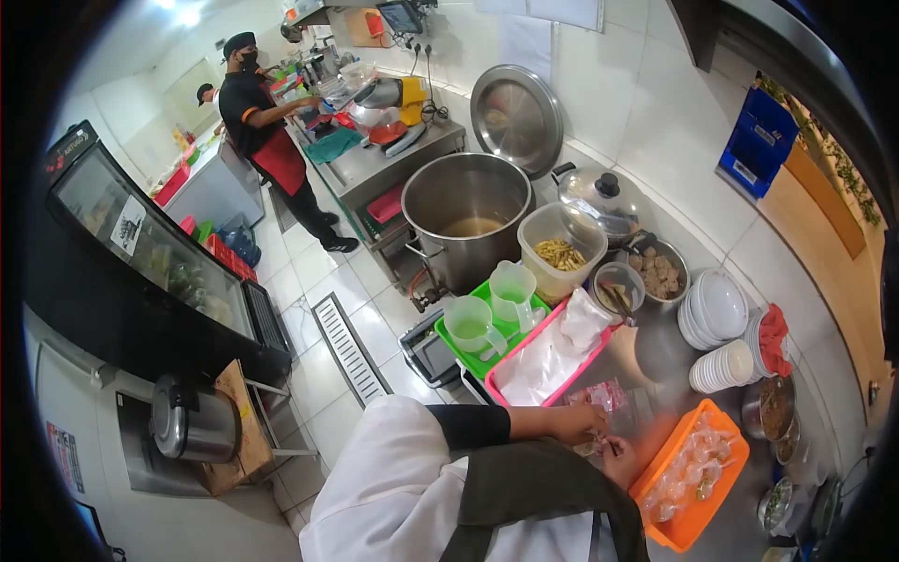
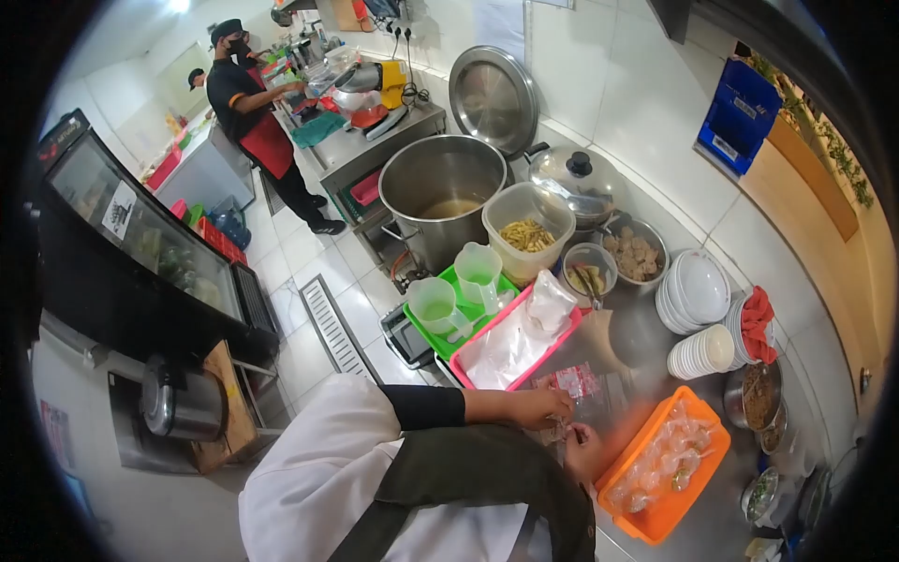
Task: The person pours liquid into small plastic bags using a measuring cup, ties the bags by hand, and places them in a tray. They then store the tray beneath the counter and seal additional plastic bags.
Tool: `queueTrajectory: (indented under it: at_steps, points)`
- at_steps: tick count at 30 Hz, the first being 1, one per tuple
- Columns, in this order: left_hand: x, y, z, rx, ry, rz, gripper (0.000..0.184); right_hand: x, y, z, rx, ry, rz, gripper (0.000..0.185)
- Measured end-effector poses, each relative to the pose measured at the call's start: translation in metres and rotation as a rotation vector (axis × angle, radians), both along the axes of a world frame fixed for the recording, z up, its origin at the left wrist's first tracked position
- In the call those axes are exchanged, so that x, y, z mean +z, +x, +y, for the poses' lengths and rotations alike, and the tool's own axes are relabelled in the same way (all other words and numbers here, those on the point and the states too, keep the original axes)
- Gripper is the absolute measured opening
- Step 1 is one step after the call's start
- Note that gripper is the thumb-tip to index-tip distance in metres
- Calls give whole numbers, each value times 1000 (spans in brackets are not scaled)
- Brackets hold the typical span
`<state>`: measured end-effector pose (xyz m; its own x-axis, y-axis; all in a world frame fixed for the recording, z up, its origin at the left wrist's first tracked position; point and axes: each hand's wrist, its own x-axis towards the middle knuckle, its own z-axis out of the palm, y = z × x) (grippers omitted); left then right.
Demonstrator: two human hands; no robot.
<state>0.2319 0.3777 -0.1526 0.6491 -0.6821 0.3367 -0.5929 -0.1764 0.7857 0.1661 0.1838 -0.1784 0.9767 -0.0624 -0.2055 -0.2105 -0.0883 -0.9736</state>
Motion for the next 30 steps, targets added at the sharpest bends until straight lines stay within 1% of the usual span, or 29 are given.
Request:
queueTrajectory:
  at_steps: [1,2,5,7,8,10,13,14,16,19,20,23,26,28,30]
  points:
    - [-3,1,-1,-29,41,-40,6,6,0,0,10,-5,22,10]
    - [-10,0,-3,-30,48,21,6,10,1,-1,20,-9,42,10]
    - [-17,-5,-11,-9,104,173,6,10,-2,-6,30,-111,-48,10]
    - [7,-13,-11,36,186,240,5,17,-4,-8,51,-256,-182,8]
    - [-1,-14,-15,65,144,179,5,18,-7,-10,60,-329,-248,8]
    - [-15,-17,-23,125,61,58,6,4,-8,-16,36,-307,-234,8]
    - [-15,-22,-30,194,18,156,9,-3,-7,-23,49,-323,-228,8]
    - [-13,-23,-31,232,18,286,12,-4,-6,-23,60,-334,-228,9]
    - [-1,-26,-32,306,19,549,16,9,-10,-13,38,-367,-327,8]
    - [-18,-20,-41,465,209,659,22,13,-10,-8,58,-477,-526,10]
    - [-24,-21,-42,492,256,636,22,13,-11,-7,73,-526,-601,11]
    - [-15,-20,-44,531,358,561,23,29,-12,-2,124,-614,-624,12]
    - [-14,-17,-42,494,357,483,21,27,-9,-3,117,-596,-601,15]
    - [-15,-14,-41,455,322,459,18,24,-9,2,60,-489,-522,20]
    - [-17,-13,-43,456,383,436,16,14,-9,3,14,-426,-475,26]
